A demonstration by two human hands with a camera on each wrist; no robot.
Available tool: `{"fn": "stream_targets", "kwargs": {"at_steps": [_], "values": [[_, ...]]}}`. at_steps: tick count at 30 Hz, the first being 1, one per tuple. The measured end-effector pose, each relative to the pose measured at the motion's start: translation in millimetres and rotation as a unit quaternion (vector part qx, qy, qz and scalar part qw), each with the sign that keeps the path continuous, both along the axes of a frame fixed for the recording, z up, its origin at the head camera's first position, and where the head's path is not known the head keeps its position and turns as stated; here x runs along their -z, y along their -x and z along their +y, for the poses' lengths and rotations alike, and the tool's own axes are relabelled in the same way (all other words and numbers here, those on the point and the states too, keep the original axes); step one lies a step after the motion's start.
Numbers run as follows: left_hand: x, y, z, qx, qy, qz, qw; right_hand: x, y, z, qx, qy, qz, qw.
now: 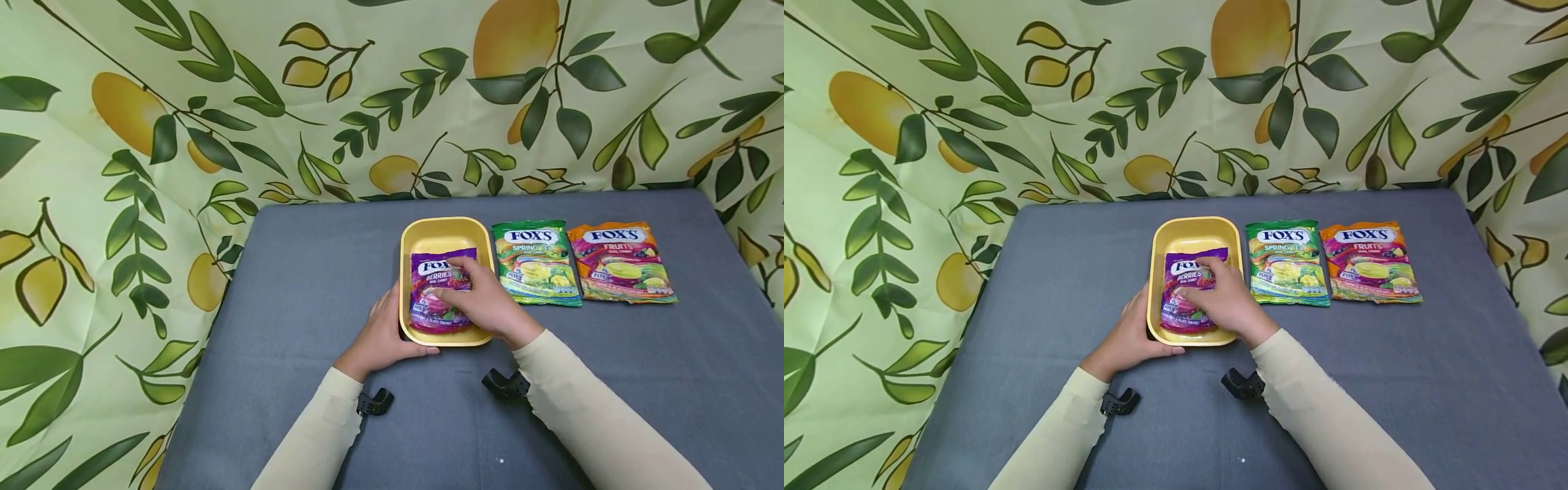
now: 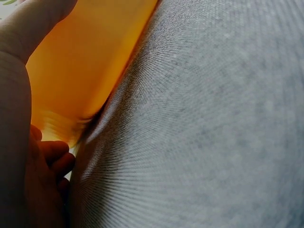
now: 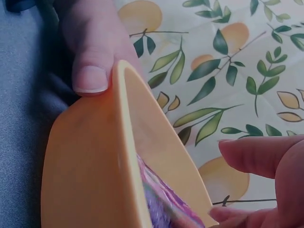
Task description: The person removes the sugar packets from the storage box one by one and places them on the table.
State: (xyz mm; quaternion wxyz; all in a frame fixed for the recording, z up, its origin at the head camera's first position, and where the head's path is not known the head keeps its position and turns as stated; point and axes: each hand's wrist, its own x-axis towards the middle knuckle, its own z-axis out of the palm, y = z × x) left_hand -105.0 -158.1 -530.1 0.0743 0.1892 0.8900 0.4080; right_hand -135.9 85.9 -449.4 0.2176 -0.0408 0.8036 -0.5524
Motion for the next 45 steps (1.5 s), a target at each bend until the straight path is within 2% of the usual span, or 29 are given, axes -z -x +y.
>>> {"fn": "stream_targets", "kwargs": {"at_steps": [6, 9, 13, 18, 29, 39, 45], "values": [[0.6, 0.6, 0.2, -0.001, -0.006, 0.0, 1.0, 2.7, 1.9, 2, -0.004, 0.004, -0.017, 0.9998], [1.1, 0.5, 0.0, -0.003, -0.007, 0.0, 1.0, 4.4, 1.8, 2, -0.021, 0.004, 0.002, 0.9998], [1.1, 0.3, 0.6, -0.004, -0.004, -0.002, 1.0, 6.6, 1.0, 0, -0.049, -0.03, 0.04, 0.9976], [0.9, 0.5, 0.9, -0.004, -0.001, -0.003, 1.0, 8.2, -0.7, -4, -0.063, -0.061, 0.049, 0.9949], [1.7, 1.2, 0.2, -0.005, -0.009, 0.004, 0.9999, 11.2, -4.6, -7, -0.035, -0.052, 0.061, 0.9962], [2.5, 0.5, 1.4, -0.009, -0.013, -0.005, 0.9999, 12.4, -8.4, -3, -0.008, -0.013, 0.064, 0.9978], [1.8, -0.2, 1.1, -0.012, -0.016, -0.012, 0.9997, 15.2, -9.6, 2, -0.002, 0.03, 0.065, 0.9974]]}}
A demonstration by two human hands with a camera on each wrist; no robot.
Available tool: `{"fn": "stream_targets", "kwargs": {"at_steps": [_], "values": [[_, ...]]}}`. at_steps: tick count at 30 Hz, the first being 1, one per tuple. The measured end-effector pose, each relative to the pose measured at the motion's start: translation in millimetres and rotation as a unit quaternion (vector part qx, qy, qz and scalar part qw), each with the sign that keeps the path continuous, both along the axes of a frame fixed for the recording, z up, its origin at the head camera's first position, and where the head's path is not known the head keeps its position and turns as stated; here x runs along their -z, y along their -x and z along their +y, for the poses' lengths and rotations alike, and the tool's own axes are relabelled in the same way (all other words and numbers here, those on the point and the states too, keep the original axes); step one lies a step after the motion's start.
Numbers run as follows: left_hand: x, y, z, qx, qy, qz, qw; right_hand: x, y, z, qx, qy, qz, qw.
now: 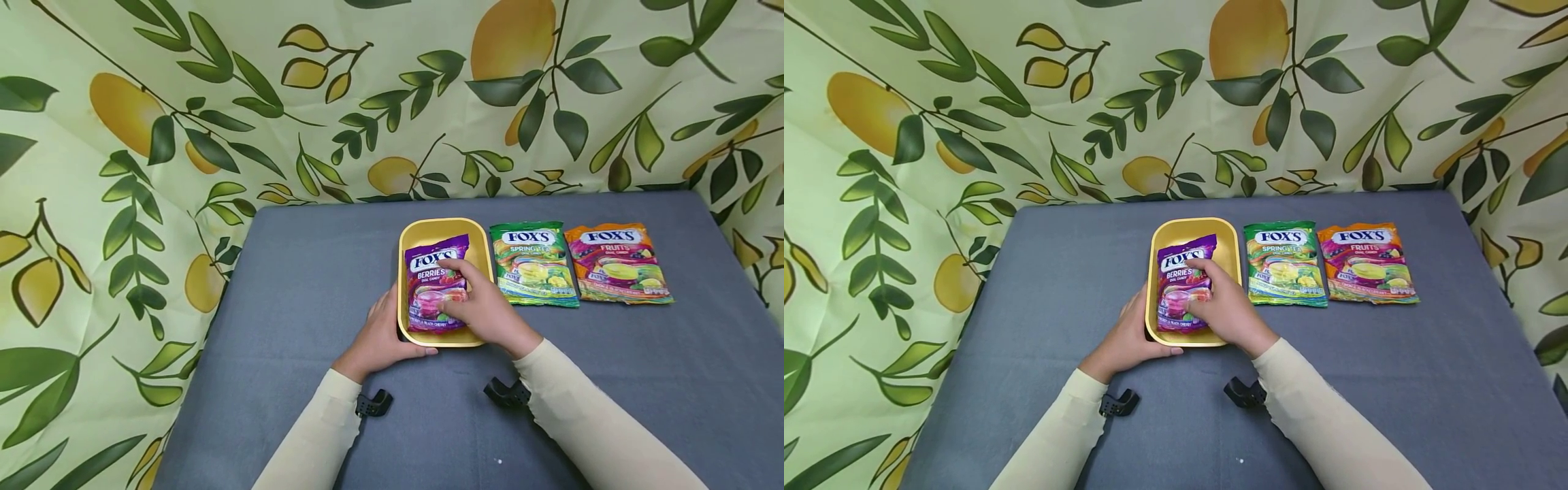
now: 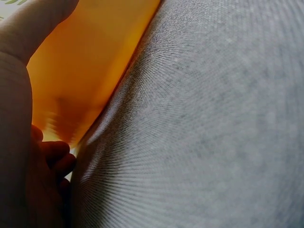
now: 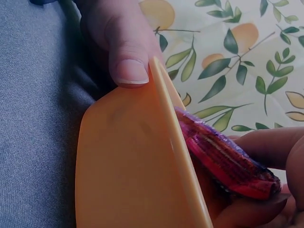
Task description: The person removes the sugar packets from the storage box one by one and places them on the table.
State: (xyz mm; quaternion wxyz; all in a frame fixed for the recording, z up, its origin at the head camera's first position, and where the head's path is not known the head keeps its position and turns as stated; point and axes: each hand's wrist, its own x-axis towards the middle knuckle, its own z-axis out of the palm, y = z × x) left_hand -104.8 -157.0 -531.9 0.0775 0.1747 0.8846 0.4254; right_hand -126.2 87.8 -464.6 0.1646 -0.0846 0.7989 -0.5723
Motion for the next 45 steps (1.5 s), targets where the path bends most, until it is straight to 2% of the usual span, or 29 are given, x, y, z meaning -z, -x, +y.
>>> {"fn": "stream_targets", "kwargs": {"at_steps": [7, 14, 17, 29, 34, 45], "values": [[-0.5, -1.5, -0.1, -0.004, 0.009, -0.007, 0.9999, 0.2, -0.9, 6, 0.008, 0.05, -0.018, 0.9986], [1.0, -0.4, 0.2, 0.001, 0.007, 0.008, 0.9999, -6.2, -1.6, 15, 0.008, 0.131, -0.035, 0.9908], [0.9, -0.4, 0.1, 0.0, 0.007, 0.007, 0.9999, -8.3, -0.2, 21, 0.01, 0.147, -0.033, 0.9886], [0.1, 0.1, -0.9, 0.002, 0.011, 0.017, 0.9998, -16.5, -0.6, 50, 0.044, 0.134, -0.037, 0.9892], [-0.2, 0.3, -1.6, 0.007, 0.01, 0.022, 0.9997, -12.4, -2.9, 63, 0.051, 0.147, -0.031, 0.9874], [-0.8, 0.2, -1.2, 0.011, 0.012, 0.032, 0.9993, -9.0, -14.9, 96, 0.067, 0.116, -0.006, 0.991]]}}
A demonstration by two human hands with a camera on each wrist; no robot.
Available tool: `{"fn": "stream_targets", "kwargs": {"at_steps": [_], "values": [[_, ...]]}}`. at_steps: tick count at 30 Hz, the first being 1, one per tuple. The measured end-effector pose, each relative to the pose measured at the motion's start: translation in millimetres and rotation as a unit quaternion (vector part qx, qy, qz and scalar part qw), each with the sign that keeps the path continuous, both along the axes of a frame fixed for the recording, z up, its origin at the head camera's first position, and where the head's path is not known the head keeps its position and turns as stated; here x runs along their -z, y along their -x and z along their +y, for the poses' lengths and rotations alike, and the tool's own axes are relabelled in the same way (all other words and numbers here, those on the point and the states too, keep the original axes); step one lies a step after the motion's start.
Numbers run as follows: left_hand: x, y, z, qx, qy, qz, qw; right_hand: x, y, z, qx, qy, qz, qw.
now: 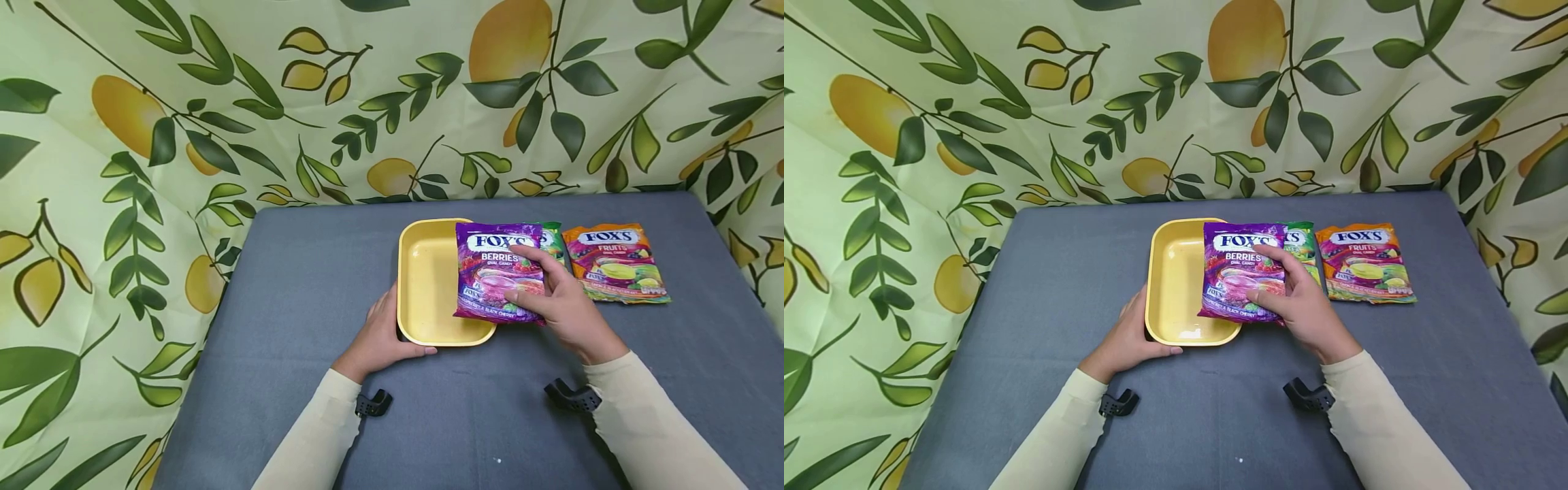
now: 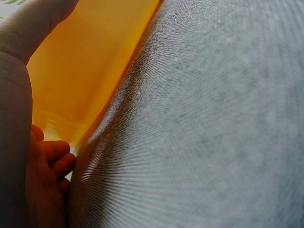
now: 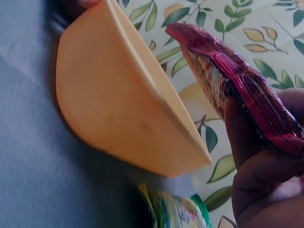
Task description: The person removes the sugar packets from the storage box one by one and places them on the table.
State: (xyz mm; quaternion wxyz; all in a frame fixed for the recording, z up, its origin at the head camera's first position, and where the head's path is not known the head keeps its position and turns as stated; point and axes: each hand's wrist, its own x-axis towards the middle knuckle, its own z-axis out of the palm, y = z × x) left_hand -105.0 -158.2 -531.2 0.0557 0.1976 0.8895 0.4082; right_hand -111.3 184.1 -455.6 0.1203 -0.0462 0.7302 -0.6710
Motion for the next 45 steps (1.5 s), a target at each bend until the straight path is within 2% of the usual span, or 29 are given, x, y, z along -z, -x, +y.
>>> {"fn": "stream_targets", "kwargs": {"at_steps": [8, 14, 20, 35, 42, 45], "values": [[0.2, -0.2, -0.2, 0.002, -0.001, 0.006, 1.0, 4.1, -9.3, 21, 0.004, 0.008, 0.012, 0.9999], [0.0, 0.3, -0.2, 0.006, -0.004, 0.005, 1.0, 8.1, -17.1, 40, 0.0, -0.008, 0.018, 0.9998], [0.1, 0.5, -0.5, 0.005, -0.002, 0.004, 1.0, 12.3, -25.8, 57, 0.002, -0.031, 0.008, 0.9995], [0.3, -0.1, 0.0, 0.006, -0.006, 0.0, 1.0, 34.4, -51.0, 79, 0.004, -0.058, -0.033, 0.9978], [-0.5, 0.5, -0.2, 0.008, -0.011, 0.001, 0.9999, 43.0, -63.2, 78, -0.005, -0.041, -0.084, 0.9956], [0.3, 0.5, -0.5, 0.007, -0.008, 0.003, 0.9999, 46.7, -68.3, 77, -0.01, -0.05, -0.103, 0.9933]]}}
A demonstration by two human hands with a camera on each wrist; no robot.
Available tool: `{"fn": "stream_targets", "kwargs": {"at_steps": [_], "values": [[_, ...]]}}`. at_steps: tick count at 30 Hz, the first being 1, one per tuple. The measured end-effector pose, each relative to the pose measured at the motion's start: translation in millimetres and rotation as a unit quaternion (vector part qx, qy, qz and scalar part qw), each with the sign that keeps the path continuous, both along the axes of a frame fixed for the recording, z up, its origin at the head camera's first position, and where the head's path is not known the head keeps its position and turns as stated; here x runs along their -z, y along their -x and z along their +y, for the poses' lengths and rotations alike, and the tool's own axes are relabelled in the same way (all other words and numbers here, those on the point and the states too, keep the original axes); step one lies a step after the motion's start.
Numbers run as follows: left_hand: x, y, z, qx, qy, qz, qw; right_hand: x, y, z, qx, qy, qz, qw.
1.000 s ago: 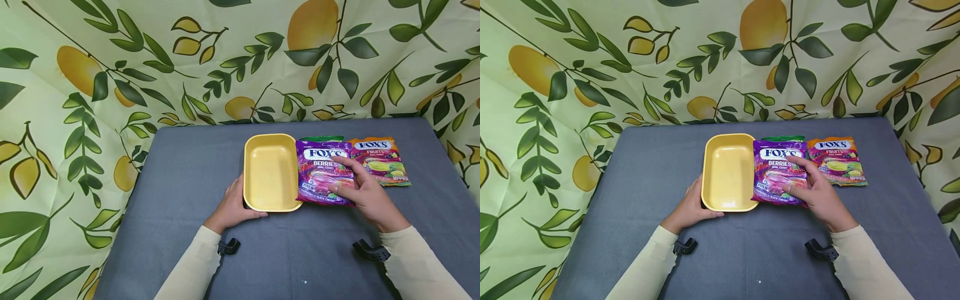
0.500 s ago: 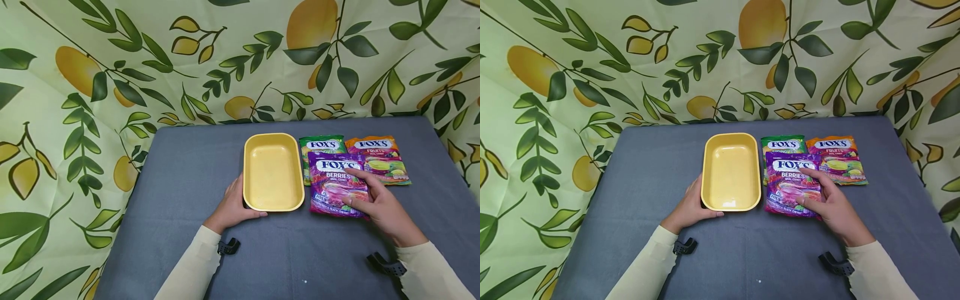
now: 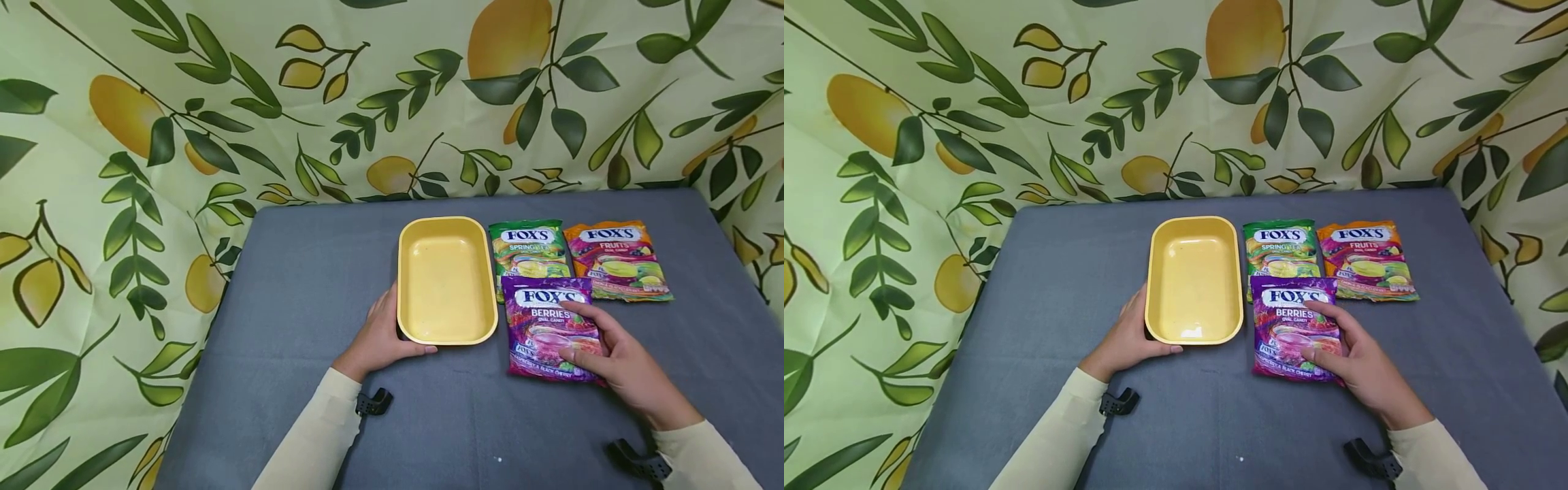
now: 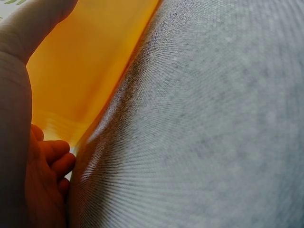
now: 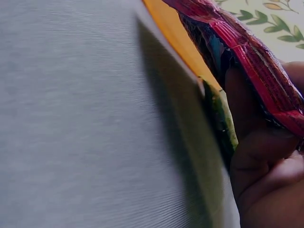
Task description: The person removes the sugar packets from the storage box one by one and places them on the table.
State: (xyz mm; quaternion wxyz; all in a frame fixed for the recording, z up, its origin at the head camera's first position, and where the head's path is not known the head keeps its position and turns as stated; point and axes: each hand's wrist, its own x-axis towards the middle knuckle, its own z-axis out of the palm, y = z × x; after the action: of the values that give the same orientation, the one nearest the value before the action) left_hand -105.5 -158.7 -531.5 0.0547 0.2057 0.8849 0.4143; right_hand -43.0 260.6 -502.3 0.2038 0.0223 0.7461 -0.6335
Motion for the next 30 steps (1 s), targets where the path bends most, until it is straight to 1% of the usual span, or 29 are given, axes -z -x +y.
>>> {"fn": "stream_targets", "kwargs": {"at_steps": [5, 6, 10, 14, 21, 24, 26, 28, 30], "values": [[1.5, -0.5, -1.2, -0.001, 0.001, 0.008, 1.0, 4.1, -6.2, -1, -0.012, -0.011, -0.011, 0.9998], [1.5, -0.7, -1.4, -0.001, 0.0, 0.009, 1.0, 4.6, -7.1, -1, -0.013, -0.006, -0.013, 0.9998], [0.2, -0.9, -1.4, -0.001, 0.0, 0.009, 1.0, 8.6, -10.7, -3, -0.012, -0.001, -0.029, 0.9995], [-0.2, -0.2, -0.6, 0.0, -0.001, 0.008, 1.0, 12.8, -14.5, -5, -0.008, -0.009, -0.05, 0.9987], [-1.6, -1.0, -0.4, -0.003, 0.004, 0.003, 1.0, 12.5, -14.4, -7, -0.016, -0.029, -0.049, 0.9983], [-2.1, -1.4, -0.5, -0.003, -0.001, 0.002, 1.0, 8.3, -14.6, -6, -0.036, -0.058, -0.025, 0.9973], [-2.1, -1.4, -0.5, -0.002, -0.002, 0.002, 1.0, 2.5, -14.9, -4, -0.056, -0.104, 0.001, 0.993], [-2.0, -1.4, -0.6, -0.002, -0.003, 0.002, 1.0, -4.4, -15.0, -1, -0.077, -0.162, 0.027, 0.9835], [-1.7, -1.5, -1.1, -0.003, -0.002, 0.002, 1.0, -10.7, -14.2, 2, -0.092, -0.218, 0.053, 0.9701]]}}
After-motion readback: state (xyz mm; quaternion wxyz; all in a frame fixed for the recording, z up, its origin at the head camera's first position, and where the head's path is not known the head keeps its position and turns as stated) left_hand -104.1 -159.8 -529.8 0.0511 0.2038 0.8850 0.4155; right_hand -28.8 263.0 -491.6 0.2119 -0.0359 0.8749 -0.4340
